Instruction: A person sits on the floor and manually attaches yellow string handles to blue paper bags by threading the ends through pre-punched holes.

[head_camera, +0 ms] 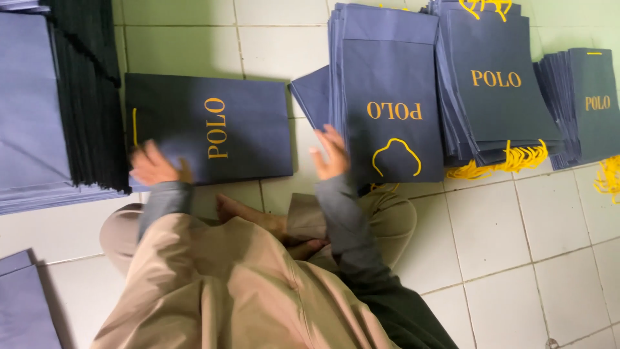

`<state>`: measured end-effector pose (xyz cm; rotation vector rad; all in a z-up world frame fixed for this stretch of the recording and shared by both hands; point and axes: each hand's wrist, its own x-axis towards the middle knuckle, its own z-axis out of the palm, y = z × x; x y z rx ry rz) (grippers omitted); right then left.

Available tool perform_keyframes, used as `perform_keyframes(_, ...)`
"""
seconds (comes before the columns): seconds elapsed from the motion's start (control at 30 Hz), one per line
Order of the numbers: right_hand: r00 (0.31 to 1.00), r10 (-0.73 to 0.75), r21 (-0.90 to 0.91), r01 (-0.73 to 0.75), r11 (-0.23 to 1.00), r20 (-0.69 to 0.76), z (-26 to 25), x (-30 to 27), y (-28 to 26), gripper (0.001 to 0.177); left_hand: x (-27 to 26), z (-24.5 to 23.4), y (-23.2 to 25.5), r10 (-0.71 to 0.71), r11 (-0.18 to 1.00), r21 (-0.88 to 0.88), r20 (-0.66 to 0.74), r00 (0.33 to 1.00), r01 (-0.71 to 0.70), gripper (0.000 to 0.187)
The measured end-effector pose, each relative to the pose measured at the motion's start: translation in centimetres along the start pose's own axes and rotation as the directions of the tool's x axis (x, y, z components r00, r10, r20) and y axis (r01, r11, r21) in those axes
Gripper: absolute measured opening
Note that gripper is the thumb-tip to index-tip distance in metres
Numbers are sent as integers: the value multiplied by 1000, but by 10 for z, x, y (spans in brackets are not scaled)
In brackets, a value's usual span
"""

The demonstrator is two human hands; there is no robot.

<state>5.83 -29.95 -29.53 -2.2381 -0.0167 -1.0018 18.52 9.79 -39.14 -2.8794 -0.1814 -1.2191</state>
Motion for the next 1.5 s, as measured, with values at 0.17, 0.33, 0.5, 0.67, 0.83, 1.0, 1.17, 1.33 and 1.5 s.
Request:
perform_keyframes(0.17, 981, 191, -533, -147, 833, 29, -184, -48, 129, 55, -7, -154, 198, 467, 733, -680, 499, 730, -3, 51)
perform_keyframes(0.33, 631, 767, -742, -458, 490, 117, -271, -73, 154, 126, -100, -148, 308, 858, 325, -924, 378, 349, 202, 108)
perform_keyframes(0.5, 835, 544, -493, -442, 749, 79, -280, -87, 153, 80, -108, -151, 341, 779, 461, -861, 509, 366, 217, 105)
perform_keyframes(0.67, 906, 418, -466, -344, 815, 62, -295, -43, 95, 39, -42, -177, 317, 655, 232, -929, 368, 660, 289, 72)
perform_keyframes(0.83, 995, 78, -286, -91, 954, -56, -295, 61, -49, 19, 88, -266, 265, 414, -117, -955, 204, 887, 273, 42)
perform_keyframes(1.0, 922, -369, -265, 328, 907, -120, -301, 114, -149, 16, 179, -381, 153, 337, -40, -999, -7, 942, 7, 30)
perform_keyframes(1.17, 949, -302, -264, 268, 927, -97, -270, 118, -251, 14, 196, -459, 76, 315, 239, -969, 144, 938, 68, 32)
perform_keyframes(1.33, 956, -294, -256, 282, 925, -13, -248, 98, -251, 20, 165, -435, 50, 269, 488, -871, 210, 940, 55, 29)
perform_keyframes(1.5, 792, -606, -234, 604, 762, 70, -239, 104, -207, 13, 151, -408, 45, 271, 332, -943, 92, 958, -3, 16)
